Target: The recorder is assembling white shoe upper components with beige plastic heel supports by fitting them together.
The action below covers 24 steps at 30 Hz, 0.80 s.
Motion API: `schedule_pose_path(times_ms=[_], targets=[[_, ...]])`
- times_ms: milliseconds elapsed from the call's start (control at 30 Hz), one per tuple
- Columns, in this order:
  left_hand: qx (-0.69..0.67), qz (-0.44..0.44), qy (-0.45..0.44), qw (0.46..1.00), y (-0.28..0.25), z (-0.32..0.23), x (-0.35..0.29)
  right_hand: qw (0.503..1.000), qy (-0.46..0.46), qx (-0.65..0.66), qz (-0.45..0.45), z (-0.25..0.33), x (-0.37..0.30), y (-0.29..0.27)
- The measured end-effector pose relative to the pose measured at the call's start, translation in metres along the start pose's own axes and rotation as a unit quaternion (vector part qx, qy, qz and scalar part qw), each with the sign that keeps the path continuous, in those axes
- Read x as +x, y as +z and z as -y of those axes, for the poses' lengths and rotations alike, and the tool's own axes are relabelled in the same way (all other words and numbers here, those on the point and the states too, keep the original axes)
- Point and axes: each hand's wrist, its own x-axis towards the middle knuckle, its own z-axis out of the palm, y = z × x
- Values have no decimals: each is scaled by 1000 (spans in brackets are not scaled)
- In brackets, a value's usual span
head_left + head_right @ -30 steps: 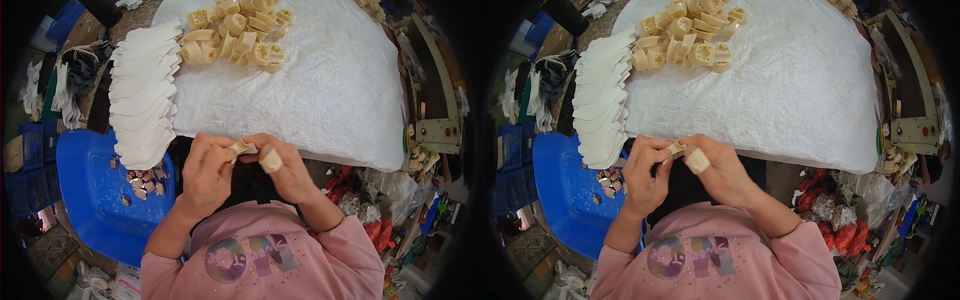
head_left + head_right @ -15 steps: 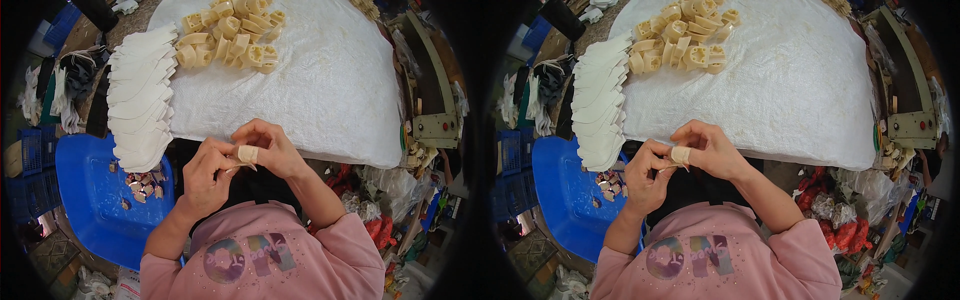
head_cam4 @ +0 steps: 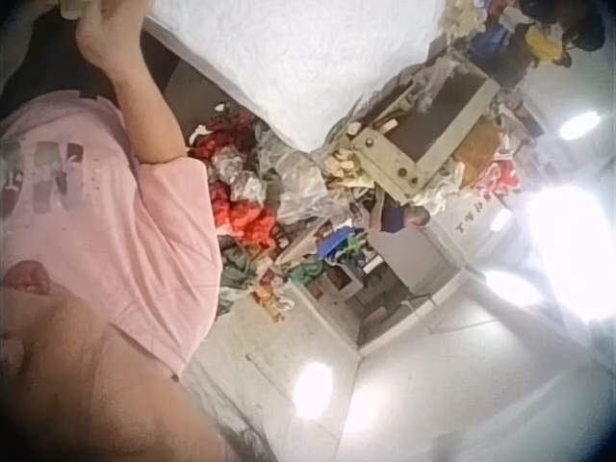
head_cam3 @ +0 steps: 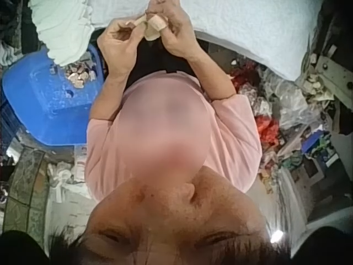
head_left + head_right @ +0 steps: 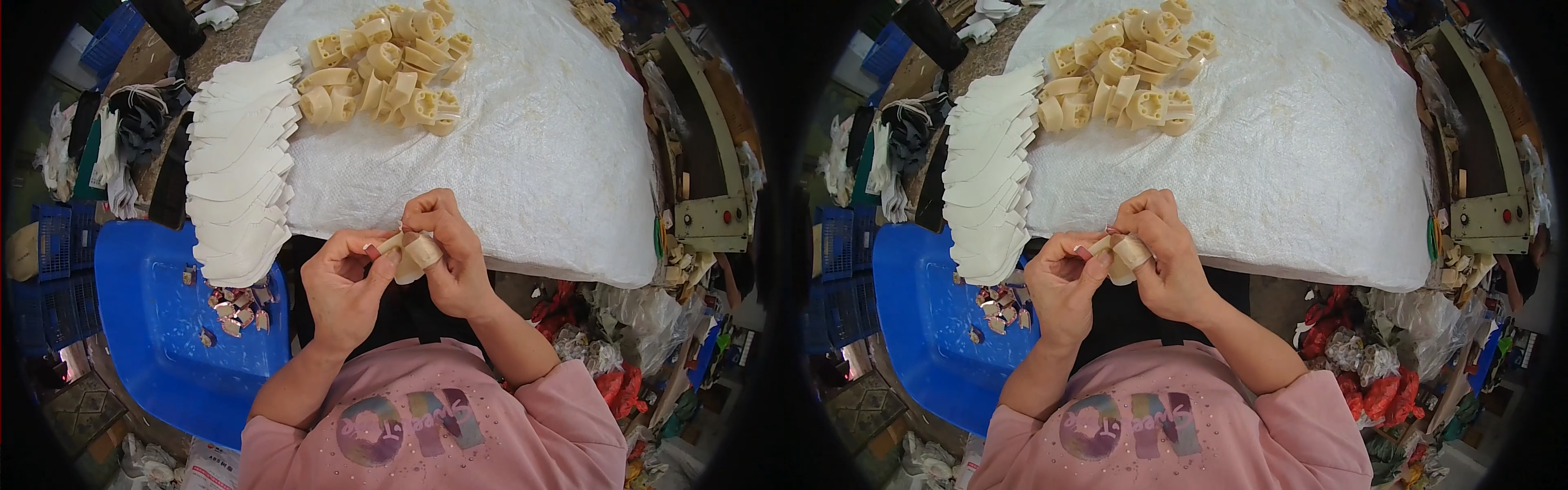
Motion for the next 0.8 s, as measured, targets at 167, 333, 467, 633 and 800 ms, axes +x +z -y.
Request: schedule_pose_path(times_ms=[167,333,467,633,800], targets=[[2,0,-9,1000,-2,0,3,992,81,100,8,3,6,-5],[147,38,75,986,0,-2,1,962,-150,-228,-24,8,7,-4],[305,16,153,940,-9,-8,4,985,-110,-135,-3,0,2,-9],[282,62,264,920,-21,-4,12,950,182,245,66,11,8,-20],[243,105,240,934,-25,-2,3,978,109,152,92,4,6,-29]])
